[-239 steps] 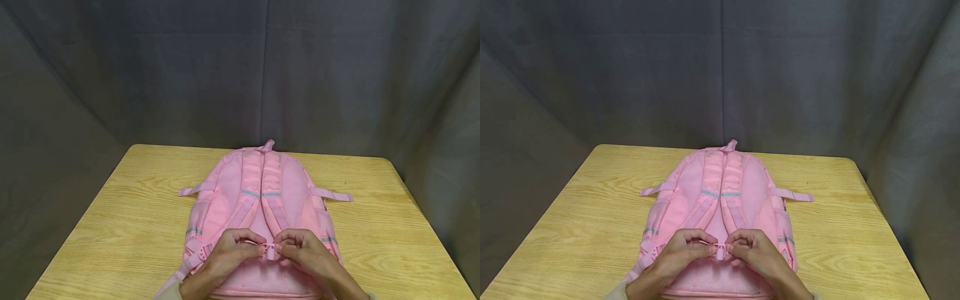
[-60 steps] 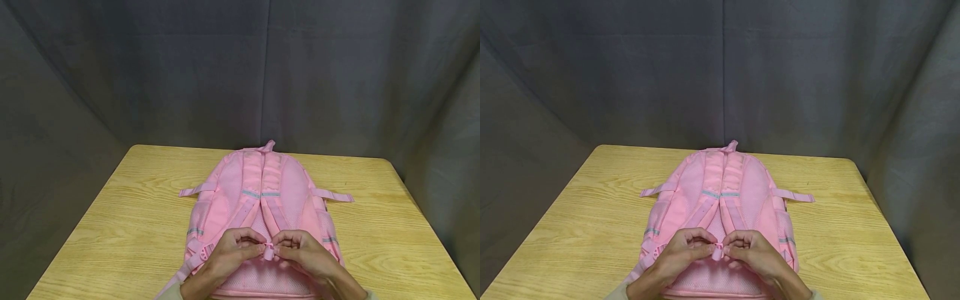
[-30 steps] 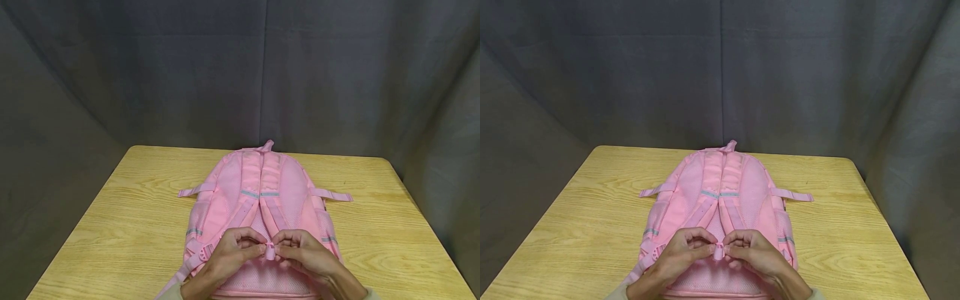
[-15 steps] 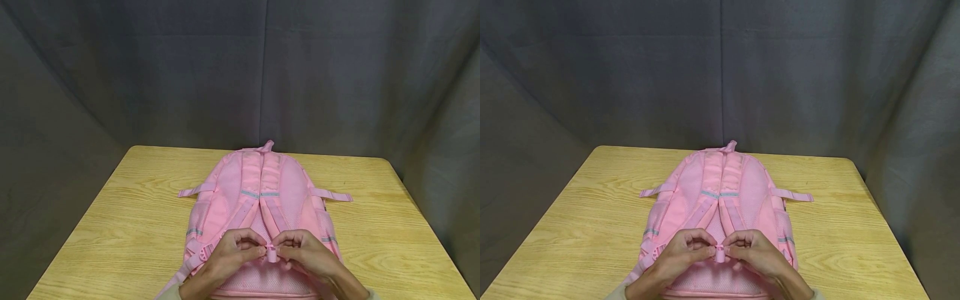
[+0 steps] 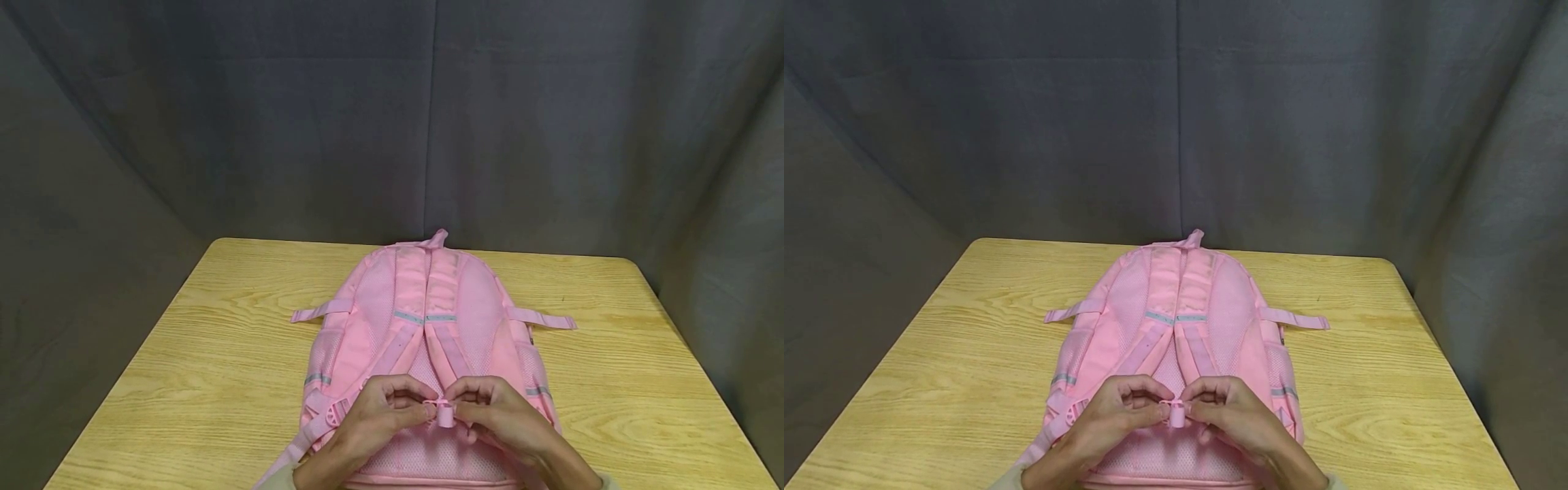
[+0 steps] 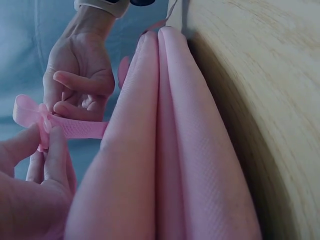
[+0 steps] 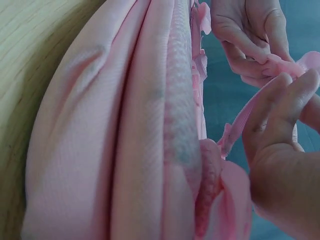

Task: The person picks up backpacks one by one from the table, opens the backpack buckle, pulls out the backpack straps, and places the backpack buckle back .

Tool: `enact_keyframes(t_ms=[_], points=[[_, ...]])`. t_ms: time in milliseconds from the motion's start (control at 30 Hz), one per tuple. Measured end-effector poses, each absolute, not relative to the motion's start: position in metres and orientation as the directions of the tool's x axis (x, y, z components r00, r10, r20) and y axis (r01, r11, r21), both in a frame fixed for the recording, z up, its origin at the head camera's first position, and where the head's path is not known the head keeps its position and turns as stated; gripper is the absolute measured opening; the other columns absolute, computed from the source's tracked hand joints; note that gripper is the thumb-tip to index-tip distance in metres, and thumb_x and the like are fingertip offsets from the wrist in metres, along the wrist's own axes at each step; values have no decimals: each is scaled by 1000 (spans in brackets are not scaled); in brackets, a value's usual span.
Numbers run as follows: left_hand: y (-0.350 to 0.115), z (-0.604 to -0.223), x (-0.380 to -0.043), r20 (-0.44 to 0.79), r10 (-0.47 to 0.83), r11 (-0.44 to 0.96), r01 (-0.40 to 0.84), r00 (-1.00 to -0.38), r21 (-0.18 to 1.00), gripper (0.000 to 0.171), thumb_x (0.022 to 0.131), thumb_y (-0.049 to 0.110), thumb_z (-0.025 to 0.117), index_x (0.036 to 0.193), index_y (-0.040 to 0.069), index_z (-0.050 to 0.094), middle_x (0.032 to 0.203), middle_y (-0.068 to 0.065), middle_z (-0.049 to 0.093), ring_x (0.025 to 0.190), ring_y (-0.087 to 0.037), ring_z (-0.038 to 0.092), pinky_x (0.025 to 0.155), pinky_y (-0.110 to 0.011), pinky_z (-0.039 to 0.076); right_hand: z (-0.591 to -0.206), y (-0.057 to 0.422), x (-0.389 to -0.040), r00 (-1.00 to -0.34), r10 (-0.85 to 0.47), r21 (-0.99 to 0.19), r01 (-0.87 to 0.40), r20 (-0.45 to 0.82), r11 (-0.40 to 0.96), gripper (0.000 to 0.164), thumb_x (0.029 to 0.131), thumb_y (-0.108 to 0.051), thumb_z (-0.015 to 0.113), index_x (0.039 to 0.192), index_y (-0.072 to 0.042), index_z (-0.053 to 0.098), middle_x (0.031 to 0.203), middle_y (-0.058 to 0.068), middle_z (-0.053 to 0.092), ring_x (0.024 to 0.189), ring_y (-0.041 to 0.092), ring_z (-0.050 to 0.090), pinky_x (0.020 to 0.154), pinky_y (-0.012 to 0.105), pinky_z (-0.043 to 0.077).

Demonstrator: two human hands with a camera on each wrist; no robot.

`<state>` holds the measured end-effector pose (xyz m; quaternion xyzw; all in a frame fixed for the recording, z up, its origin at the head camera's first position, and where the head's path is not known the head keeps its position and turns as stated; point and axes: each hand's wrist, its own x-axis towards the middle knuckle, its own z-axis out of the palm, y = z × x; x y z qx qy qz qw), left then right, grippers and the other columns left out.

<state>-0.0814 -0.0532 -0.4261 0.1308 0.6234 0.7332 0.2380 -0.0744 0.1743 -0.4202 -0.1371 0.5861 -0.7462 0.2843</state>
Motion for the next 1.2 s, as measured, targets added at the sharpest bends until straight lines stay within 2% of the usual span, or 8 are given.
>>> enact_keyframes(t_ms=[300, 633, 933, 1200], points=[[-51, -424, -83, -81, 515, -115, -162, -853, 980, 27, 88, 8, 74, 105, -12, 65, 90, 0, 71, 79, -8, 67, 69, -20, 52, -423, 173, -74, -809, -585, -947, 228, -55, -227, 14, 97, 1, 55, 104, -4, 66, 93, -2, 68, 74, 3, 59, 61, 13, 52], [-51, -424, -84, -88, 513, -103, -163, -854, 981, 20, 89, 4, 71, 103, -11, 66, 88, 1, 71, 78, -8, 67, 68, -19, 52, -420, 171, -73, -818, -573, -958, 197, -43, -208, 12, 97, -1, 58, 104, -2, 67, 93, -1, 69, 76, 4, 61, 64, 13, 52], [-52, -424, -83, -91, 499, -97, -160, -862, 982, 22, 89, 6, 72, 105, -9, 67, 90, 0, 71, 79, -8, 67, 68, -19, 52, -417, 172, -72, -838, -532, -971, 213, -122, -113, 9, 96, -6, 61, 102, -3, 67, 84, -3, 64, 70, 4, 58, 58, 14, 50], [-51, -422, -79, -143, 497, -77, -207, -856, 975, 27, 85, 10, 77, 109, -2, 70, 88, 0, 72, 79, -8, 66, 64, -19, 49, -419, 173, -74, -814, -569, -951, 257, -117, -172, 14, 95, 2, 56, 103, -5, 66, 92, -1, 68, 77, 5, 60, 63, 14, 52]])
